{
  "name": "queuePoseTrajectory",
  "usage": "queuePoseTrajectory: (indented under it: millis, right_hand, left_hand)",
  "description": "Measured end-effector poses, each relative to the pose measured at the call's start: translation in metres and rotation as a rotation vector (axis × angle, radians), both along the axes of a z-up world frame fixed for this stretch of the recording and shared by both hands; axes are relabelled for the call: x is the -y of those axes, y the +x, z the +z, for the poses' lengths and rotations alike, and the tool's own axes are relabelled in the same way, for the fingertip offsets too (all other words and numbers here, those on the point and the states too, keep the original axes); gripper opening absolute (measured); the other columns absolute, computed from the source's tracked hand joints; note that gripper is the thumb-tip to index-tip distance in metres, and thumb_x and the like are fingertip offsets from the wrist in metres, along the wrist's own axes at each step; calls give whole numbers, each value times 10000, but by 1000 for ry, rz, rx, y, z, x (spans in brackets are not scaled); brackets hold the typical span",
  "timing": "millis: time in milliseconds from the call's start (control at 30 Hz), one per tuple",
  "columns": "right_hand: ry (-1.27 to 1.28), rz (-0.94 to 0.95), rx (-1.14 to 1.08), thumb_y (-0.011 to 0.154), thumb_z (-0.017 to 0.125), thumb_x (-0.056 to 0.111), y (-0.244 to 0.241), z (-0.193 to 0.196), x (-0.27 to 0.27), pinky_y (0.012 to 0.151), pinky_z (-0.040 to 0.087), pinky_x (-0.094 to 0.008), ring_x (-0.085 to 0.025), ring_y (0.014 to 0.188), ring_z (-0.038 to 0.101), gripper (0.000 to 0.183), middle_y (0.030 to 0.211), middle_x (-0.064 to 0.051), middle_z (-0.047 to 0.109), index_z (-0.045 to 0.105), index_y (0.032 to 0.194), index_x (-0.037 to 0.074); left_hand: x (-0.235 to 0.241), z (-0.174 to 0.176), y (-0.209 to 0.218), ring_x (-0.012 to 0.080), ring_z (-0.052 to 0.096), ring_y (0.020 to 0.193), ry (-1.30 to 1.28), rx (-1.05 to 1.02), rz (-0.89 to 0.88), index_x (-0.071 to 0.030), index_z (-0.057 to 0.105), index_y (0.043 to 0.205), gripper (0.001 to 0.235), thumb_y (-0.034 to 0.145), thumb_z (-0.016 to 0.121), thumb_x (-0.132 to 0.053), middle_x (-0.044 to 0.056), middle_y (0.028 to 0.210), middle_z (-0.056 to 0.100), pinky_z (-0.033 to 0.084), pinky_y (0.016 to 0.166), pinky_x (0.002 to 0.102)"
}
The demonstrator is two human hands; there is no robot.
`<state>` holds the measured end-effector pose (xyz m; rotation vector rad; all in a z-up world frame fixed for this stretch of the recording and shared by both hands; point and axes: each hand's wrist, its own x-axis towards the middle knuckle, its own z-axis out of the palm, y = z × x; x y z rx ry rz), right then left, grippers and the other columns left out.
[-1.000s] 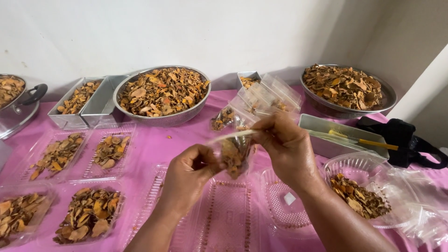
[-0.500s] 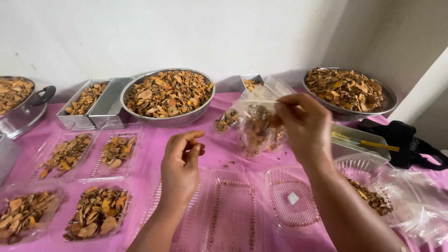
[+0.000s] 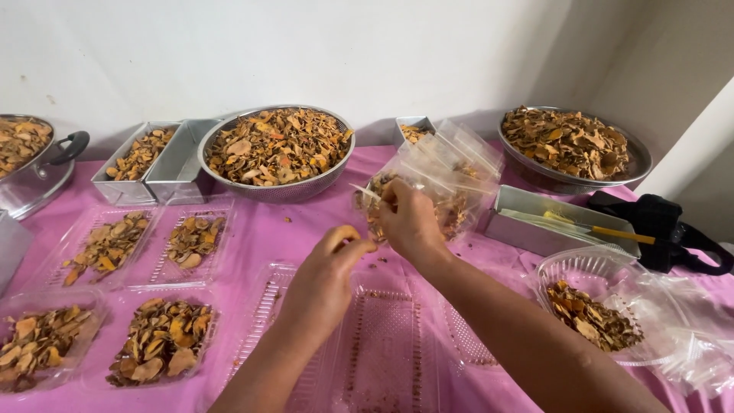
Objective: The person portions dried fruit chips from a tray into small plastic bags and then uses a brush to sweep remaining pieces into a container. The workspace includes multiple bowls and containers of dried fruit on a pink tablecloth.
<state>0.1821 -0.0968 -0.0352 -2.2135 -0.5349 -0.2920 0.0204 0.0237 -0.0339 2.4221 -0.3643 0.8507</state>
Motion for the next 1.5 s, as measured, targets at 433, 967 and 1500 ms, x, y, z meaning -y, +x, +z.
queuePoseTrajectory:
  millis: [433, 967, 1500]
  right_hand:
    - [21, 78, -74, 862, 597, -71, -27, 28, 11, 573, 491, -322, -194, 694, 563, 195, 853, -81, 633, 562, 994, 69]
    - [-257, 235, 177, 961, 638, 186, -110, 81, 79, 773, 654, -393, -259, 895, 735, 363, 1342, -129, 622, 612, 1304, 70]
    - [232, -121, 118, 853, 671, -12, -223, 27, 243, 694, 693, -300, -247, 665, 818, 197, 1111, -162, 774, 750, 1018, -84]
  left_hand:
    - [7, 8, -5, 293, 728, 960, 199, -346, -13, -35, 698, 1237, 617, 765, 502, 310, 220, 1318, 629, 679, 793, 312]
    - [9, 23, -17, 272, 715, 923, 366, -637, 12, -95, 673, 1132, 247, 921, 643, 29, 144, 1102, 677, 633, 854, 346]
    - [8, -127, -138, 380, 574, 1159, 732, -271, 339, -329, 494, 1426, 1014, 596, 942, -699, 222, 1506, 346, 481, 962, 659]
